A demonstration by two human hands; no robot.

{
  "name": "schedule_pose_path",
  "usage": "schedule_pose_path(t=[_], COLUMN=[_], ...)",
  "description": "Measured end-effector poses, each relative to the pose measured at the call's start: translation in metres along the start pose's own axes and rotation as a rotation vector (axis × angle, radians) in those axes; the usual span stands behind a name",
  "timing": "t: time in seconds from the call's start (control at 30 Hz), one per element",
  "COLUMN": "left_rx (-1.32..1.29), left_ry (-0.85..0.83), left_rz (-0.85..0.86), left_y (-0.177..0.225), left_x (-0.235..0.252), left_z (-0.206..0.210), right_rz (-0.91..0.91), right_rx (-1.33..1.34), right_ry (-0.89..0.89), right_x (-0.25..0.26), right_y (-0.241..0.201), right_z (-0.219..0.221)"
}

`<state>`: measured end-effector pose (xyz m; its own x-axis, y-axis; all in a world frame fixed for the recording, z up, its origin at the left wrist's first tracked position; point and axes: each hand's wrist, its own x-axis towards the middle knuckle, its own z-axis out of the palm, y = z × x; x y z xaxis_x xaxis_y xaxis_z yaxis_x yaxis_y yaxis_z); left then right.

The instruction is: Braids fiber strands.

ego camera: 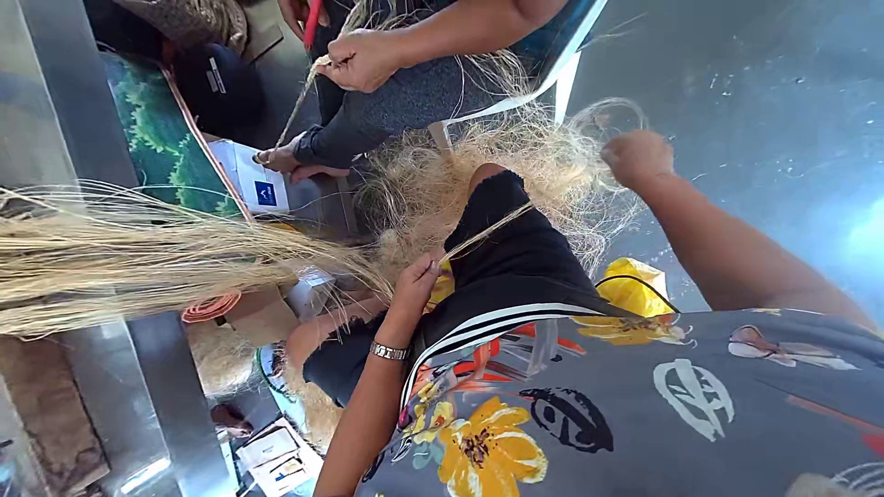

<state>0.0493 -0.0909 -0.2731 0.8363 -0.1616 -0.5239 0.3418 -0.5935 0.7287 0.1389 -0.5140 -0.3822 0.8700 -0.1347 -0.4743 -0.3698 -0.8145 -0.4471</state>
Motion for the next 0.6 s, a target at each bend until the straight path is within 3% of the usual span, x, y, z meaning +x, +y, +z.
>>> schedule_pose_path(t=[0.1,0.23,0.4,0.6], left_rx=[-0.026,-0.079,-0.210,-0.183], left_ry=[0.019,0.031,0.087,0.093], left_rz=[-0.029,-0.074,-0.111,-0.024], left_y=[-0.003,-0.009,-0.025,-0.039], left_x=[-0.002,-0.007,-0.013,-0.025], left_z=[-0.004,-0.008,-0.015,-0.016], right_rz=[0.099,0.111,-0.009,-0.377], right_rx=[0.035,0.049,0.130,0.275], right_ry=[0.051,0.055,0.084,0.044], right_x=[0.002,0.000,-0.004,-0.023], right_y=[0.033,0.039,0.009,-0.071], right_z=[-0.003,-0.003,-0.005,0.007])
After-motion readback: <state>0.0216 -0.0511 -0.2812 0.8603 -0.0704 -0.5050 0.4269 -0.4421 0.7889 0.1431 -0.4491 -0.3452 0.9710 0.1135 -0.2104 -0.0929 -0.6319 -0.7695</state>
